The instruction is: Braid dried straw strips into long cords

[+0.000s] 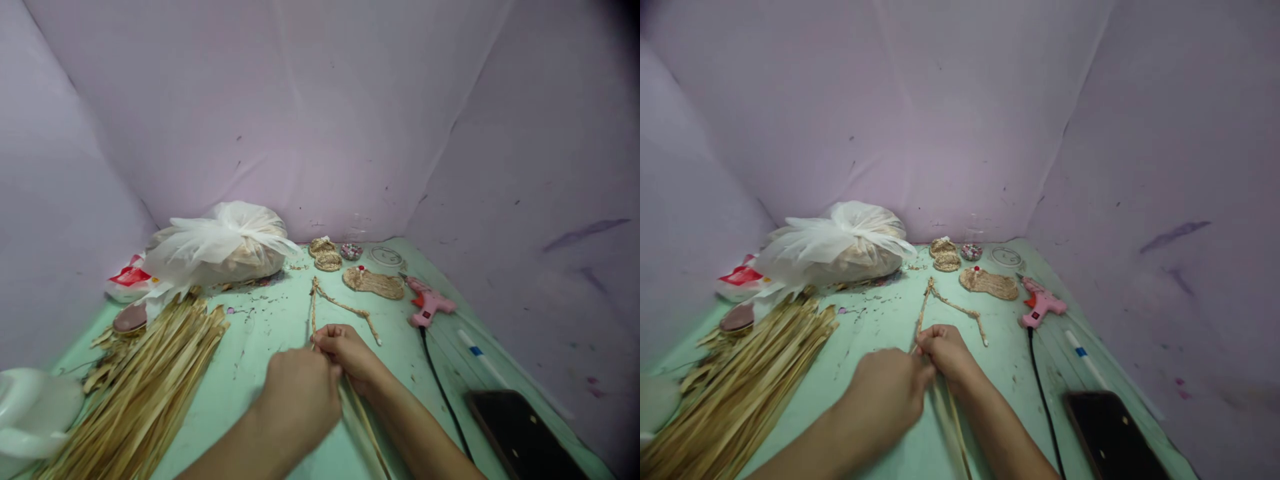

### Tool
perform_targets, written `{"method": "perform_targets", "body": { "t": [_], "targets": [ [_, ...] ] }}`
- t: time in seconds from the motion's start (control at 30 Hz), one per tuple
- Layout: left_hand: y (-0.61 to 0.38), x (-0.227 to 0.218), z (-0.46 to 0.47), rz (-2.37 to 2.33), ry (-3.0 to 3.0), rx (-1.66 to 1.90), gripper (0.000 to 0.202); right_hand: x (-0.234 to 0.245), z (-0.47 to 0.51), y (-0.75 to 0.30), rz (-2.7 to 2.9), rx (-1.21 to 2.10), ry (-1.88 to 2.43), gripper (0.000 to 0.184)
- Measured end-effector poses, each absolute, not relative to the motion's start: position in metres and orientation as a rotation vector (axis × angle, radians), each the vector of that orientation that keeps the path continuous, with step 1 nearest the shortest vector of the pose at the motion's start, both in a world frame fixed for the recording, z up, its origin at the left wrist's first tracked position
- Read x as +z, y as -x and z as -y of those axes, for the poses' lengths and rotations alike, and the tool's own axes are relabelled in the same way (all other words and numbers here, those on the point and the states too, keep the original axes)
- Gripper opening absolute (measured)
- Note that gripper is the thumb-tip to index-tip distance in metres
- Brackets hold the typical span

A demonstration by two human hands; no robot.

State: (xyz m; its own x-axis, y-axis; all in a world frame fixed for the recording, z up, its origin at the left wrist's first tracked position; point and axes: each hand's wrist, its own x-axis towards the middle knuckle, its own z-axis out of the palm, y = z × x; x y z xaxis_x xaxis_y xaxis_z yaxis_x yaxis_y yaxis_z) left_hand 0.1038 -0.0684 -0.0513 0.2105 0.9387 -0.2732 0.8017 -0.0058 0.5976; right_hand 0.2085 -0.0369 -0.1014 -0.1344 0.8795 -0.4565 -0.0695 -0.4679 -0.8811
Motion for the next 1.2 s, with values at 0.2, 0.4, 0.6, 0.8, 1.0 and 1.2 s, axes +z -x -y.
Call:
{"method": "perform_targets", "body": {
  "t": [0.2, 0.4, 0.6, 0.8, 1.0, 1.2],
  "targets": [
    [-0.084, -0.054, 0.03, -1.51, -1.226, 0.442, 0.038, -0.098, 0.037, -0.214, 0.993, 1.786, 1.328, 0.011],
    [-0.087, -0.082, 0.025, -1.327, -1.137, 0.343, 0.012, -0.105, 0.034, -0.216, 1.216, 1.705, 1.367, 0.007],
    [-0.087, -0.1, 0.022, -1.577, -1.541, 0.448, 0.011, -0.103, 0.041, -0.216, 1.893, 0.936, 1.64, 0.007],
    [-0.09, -0.109, 0.023, -1.488, -1.457, 0.547, 0.014, -0.075, 0.057, -0.203, 2.131, 0.393, 1.997, 0.013],
    [-0.094, -0.083, 0.031, -1.446, -1.023, 0.527, 0.014, -0.066, 0.073, -0.186, 2.221, 0.477, 2.08, 0.016],
    [-0.087, -0.09, 0.024, -1.331, -1.083, 0.512, 0.007, -0.065, 0.081, -0.18, 2.249, 0.613, 2.037, 0.024]
  ]
}}
